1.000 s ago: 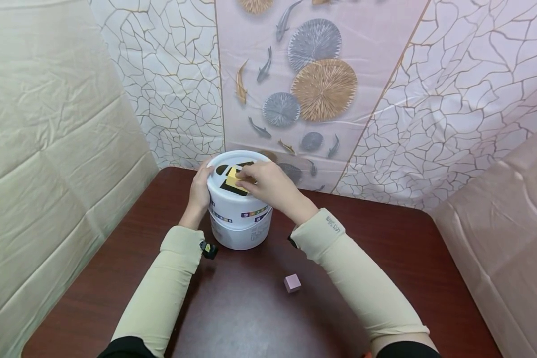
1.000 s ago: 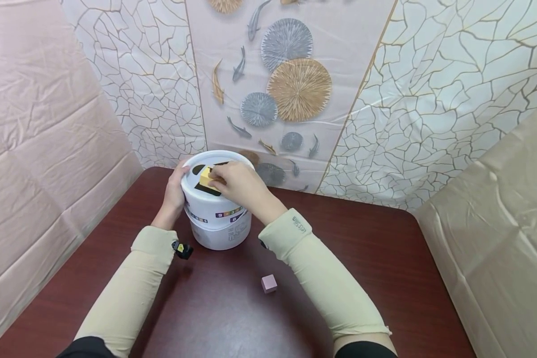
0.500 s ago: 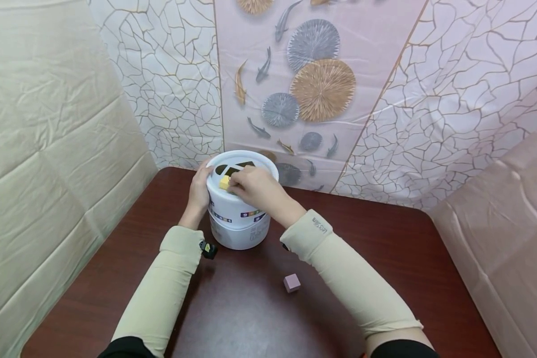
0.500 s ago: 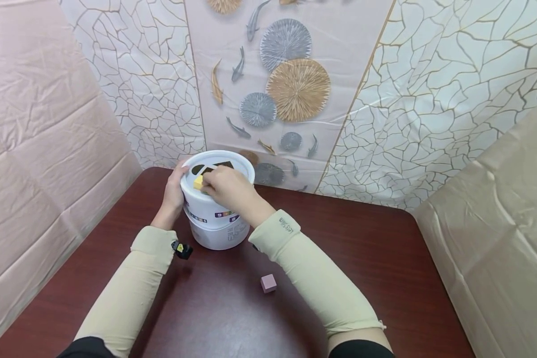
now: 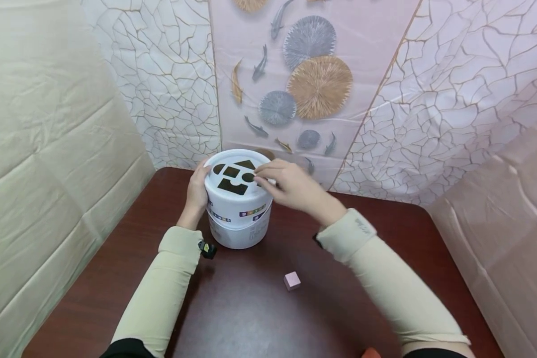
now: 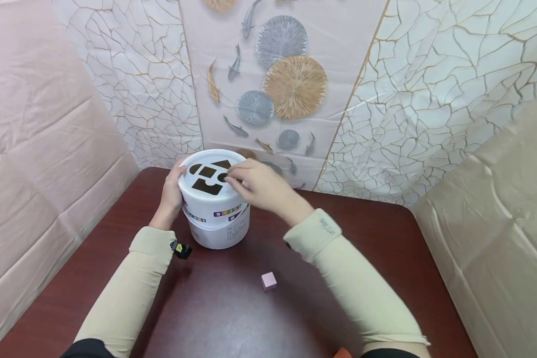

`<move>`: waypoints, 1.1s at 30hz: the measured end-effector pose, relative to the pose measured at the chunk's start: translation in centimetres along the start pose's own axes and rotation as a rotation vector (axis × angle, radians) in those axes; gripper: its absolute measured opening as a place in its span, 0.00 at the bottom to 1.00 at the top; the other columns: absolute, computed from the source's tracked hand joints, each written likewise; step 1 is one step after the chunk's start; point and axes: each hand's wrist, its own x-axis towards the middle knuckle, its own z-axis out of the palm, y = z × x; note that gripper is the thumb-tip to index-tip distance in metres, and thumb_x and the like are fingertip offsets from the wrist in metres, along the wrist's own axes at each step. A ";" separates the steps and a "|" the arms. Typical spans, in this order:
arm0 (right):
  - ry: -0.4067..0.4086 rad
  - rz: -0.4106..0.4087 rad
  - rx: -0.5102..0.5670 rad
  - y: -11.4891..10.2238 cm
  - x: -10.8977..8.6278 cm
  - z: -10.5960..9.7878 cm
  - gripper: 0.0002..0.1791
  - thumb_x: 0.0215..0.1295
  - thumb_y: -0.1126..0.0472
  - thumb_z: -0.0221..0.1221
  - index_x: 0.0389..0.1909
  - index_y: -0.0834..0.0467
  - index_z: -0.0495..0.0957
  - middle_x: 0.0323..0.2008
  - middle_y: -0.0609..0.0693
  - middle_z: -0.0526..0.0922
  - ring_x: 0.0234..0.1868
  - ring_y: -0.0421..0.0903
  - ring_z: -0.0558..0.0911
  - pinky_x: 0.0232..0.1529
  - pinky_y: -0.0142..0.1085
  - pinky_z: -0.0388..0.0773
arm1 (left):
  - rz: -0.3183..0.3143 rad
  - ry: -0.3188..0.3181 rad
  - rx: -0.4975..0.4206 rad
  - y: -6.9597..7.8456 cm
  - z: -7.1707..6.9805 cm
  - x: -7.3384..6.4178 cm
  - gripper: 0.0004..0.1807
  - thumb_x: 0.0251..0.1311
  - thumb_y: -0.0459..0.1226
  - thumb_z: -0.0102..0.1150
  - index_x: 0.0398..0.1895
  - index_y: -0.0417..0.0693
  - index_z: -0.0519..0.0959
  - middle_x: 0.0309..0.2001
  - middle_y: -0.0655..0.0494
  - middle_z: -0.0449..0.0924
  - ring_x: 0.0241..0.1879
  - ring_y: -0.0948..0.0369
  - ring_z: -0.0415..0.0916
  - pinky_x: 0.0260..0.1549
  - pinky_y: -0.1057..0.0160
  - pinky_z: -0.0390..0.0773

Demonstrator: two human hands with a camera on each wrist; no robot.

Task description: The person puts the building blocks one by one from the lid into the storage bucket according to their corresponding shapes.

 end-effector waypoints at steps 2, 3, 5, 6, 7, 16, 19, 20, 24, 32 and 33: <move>0.007 -0.004 0.020 0.3 -1.8 -2.0 0.10 0.70 0.63 0.61 0.45 0.61 0.87 0.45 0.53 0.87 0.50 0.48 0.83 0.55 0.41 0.78 | 0.012 0.005 -0.004 0.0 0.0 0.0 0.28 0.72 0.42 0.36 0.72 0.46 0.70 0.71 0.52 0.69 0.70 0.59 0.62 0.70 0.60 0.57; 0.000 0.000 0.024 0.4 -2.9 -2.8 0.09 0.69 0.63 0.61 0.45 0.61 0.87 0.44 0.53 0.87 0.49 0.48 0.83 0.55 0.42 0.78 | 0.015 0.009 -0.002 0.0 0.1 0.0 0.28 0.72 0.42 0.36 0.72 0.46 0.70 0.70 0.53 0.69 0.70 0.59 0.62 0.70 0.60 0.57; -0.032 0.034 0.036 0.3 -5.5 -4.3 0.09 0.69 0.63 0.62 0.46 0.59 0.86 0.44 0.50 0.87 0.49 0.47 0.84 0.54 0.43 0.78 | 0.017 0.012 0.005 -0.1 0.1 0.0 0.28 0.72 0.42 0.37 0.71 0.46 0.70 0.70 0.52 0.69 0.70 0.59 0.62 0.70 0.60 0.57; -0.052 0.057 0.042 0.1 -6.9 -4.9 0.09 0.69 0.63 0.62 0.46 0.58 0.86 0.45 0.49 0.87 0.49 0.46 0.84 0.54 0.42 0.78 | 0.011 0.009 0.015 -0.2 0.1 0.0 0.28 0.72 0.42 0.37 0.72 0.46 0.70 0.71 0.53 0.69 0.71 0.59 0.62 0.70 0.60 0.56; -0.072 0.082 0.049 -0.2 -8.5 -5.3 0.09 0.68 0.63 0.62 0.46 0.57 0.86 0.45 0.48 0.87 0.49 0.45 0.84 0.53 0.41 0.78 | 0.005 0.003 0.021 -0.2 0.1 0.0 0.28 0.72 0.42 0.36 0.72 0.46 0.70 0.71 0.53 0.68 0.71 0.59 0.61 0.71 0.60 0.56; -0.159 0.252 0.171 -4.2 -22.7 -4.7 0.11 0.62 0.64 0.69 0.42 0.48 0.83 0.39 0.35 0.82 0.40 0.34 0.82 0.40 0.31 0.81 | -0.022 -0.027 0.037 2.3 0.2 -1.1 0.28 0.74 0.38 0.35 0.72 0.39 0.68 0.72 0.45 0.66 0.72 0.52 0.60 0.71 0.55 0.56; -0.261 0.339 0.240 -6.2 -26.9 -4.0 0.16 0.60 0.56 0.72 0.48 0.45 0.80 0.43 0.35 0.80 0.41 0.35 0.80 0.39 0.34 0.80 | -0.025 -0.022 0.032 3.5 0.3 -1.6 0.28 0.73 0.38 0.36 0.72 0.37 0.68 0.72 0.43 0.66 0.72 0.52 0.60 0.71 0.57 0.57; -0.304 0.367 0.247 -6.7 -28.1 -3.8 0.19 0.59 0.53 0.72 0.50 0.44 0.79 0.45 0.35 0.79 0.43 0.35 0.79 0.40 0.34 0.79 | -0.023 -0.021 0.033 3.8 0.3 -1.8 0.28 0.73 0.38 0.36 0.72 0.37 0.68 0.72 0.43 0.66 0.72 0.52 0.61 0.71 0.57 0.57; -0.468 0.486 0.423 -8.1 -32.3 -3.2 0.31 0.58 0.49 0.72 0.62 0.46 0.74 0.51 0.42 0.73 0.49 0.37 0.74 0.41 0.32 0.76 | -0.015 -0.016 0.046 4.3 0.2 -1.9 0.28 0.73 0.39 0.36 0.72 0.39 0.68 0.72 0.43 0.66 0.72 0.53 0.60 0.71 0.57 0.57; -0.497 1.198 1.119 -9.7 -34.2 0.1 0.14 0.76 0.56 0.53 0.51 0.64 0.74 0.45 0.57 0.64 0.42 0.46 0.67 0.37 0.29 0.71 | -0.024 -0.006 0.067 2.3 -0.1 -1.2 0.28 0.73 0.42 0.36 0.72 0.42 0.69 0.72 0.47 0.66 0.72 0.55 0.59 0.71 0.56 0.55; -0.488 1.173 1.105 -9.7 -34.3 0.4 0.11 0.75 0.58 0.54 0.48 0.62 0.75 0.44 0.55 0.65 0.41 0.44 0.67 0.36 0.29 0.71 | -0.026 -0.005 0.065 2.2 -0.1 -1.2 0.28 0.73 0.42 0.36 0.72 0.42 0.69 0.73 0.47 0.65 0.73 0.55 0.59 0.72 0.57 0.55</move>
